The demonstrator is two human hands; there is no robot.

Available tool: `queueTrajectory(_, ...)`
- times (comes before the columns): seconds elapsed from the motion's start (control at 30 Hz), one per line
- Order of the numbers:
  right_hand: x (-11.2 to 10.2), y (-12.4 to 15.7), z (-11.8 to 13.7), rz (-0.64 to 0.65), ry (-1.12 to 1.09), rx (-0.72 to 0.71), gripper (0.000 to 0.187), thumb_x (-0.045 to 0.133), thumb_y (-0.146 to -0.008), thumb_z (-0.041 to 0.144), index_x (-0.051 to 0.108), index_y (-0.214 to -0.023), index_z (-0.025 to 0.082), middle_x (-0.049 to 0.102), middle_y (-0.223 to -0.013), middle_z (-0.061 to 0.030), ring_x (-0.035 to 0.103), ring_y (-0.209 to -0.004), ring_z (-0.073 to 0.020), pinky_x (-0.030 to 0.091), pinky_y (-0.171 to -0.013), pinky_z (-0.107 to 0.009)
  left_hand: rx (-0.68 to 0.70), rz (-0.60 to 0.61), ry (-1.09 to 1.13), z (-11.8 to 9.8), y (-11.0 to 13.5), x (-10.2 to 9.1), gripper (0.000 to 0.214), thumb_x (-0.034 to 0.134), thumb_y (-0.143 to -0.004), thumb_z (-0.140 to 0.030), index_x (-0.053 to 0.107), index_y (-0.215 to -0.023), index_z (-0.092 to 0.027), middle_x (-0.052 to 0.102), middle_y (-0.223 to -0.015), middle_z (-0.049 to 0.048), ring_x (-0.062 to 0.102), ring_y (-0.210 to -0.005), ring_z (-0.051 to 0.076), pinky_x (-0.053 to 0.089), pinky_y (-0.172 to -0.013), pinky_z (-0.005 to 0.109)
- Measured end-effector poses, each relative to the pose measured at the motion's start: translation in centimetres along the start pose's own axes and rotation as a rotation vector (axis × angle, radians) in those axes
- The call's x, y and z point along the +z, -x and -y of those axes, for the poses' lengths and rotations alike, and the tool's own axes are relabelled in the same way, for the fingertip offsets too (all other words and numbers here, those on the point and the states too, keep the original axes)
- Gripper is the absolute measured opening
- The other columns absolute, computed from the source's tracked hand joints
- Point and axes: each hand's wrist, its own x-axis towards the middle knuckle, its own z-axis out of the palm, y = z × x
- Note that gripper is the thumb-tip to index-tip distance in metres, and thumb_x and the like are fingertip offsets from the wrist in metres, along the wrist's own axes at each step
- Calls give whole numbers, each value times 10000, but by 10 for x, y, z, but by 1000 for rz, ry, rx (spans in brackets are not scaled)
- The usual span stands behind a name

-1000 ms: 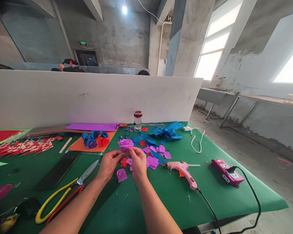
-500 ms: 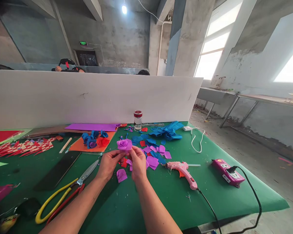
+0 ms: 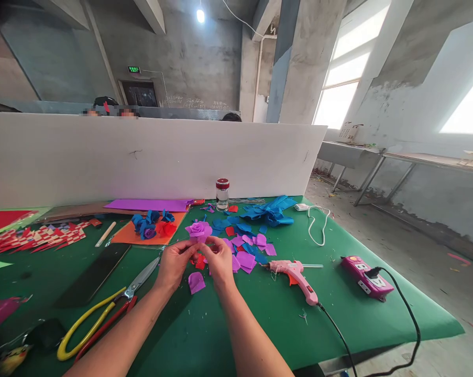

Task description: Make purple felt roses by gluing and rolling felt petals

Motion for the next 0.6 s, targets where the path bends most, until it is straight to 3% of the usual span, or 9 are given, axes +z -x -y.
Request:
queueTrajectory(0.17, 3, 0, -7, 6, 69, -87, 342, 762, -619, 407, 680, -824, 146, 581, -581, 27, 464, -516, -102, 335, -488, -224, 11, 21, -31, -1, 1, 0, 254, 729, -680, -419, 730, -676, -165, 551, -464, -31, 495, -447, 108, 415, -471, 212)
queueTrajectory(0.4, 3, 4, -5, 78, -26, 6, 301, 758, -601, 373, 653, -797, 170, 590, -546, 37, 516, -476, -118, 391, -478, -234, -29, 40, -48, 2, 5, 3, 216, 686, -700, -365, 724, -654, -158, 552, -459, -25, 491, -430, 104, 403, -449, 207)
queueTrajectory(0.6, 3, 4, -2, 76, -82, 42, 220, 741, -596, 334, 620, -696, 178, 582, -525, 36, 523, -474, -122, 412, -484, -241, -38, 60, -52, 5, 5, 5, 287, 704, -701, -423, 683, -600, -155, 560, -474, -19, 493, -438, 102, 404, -451, 207)
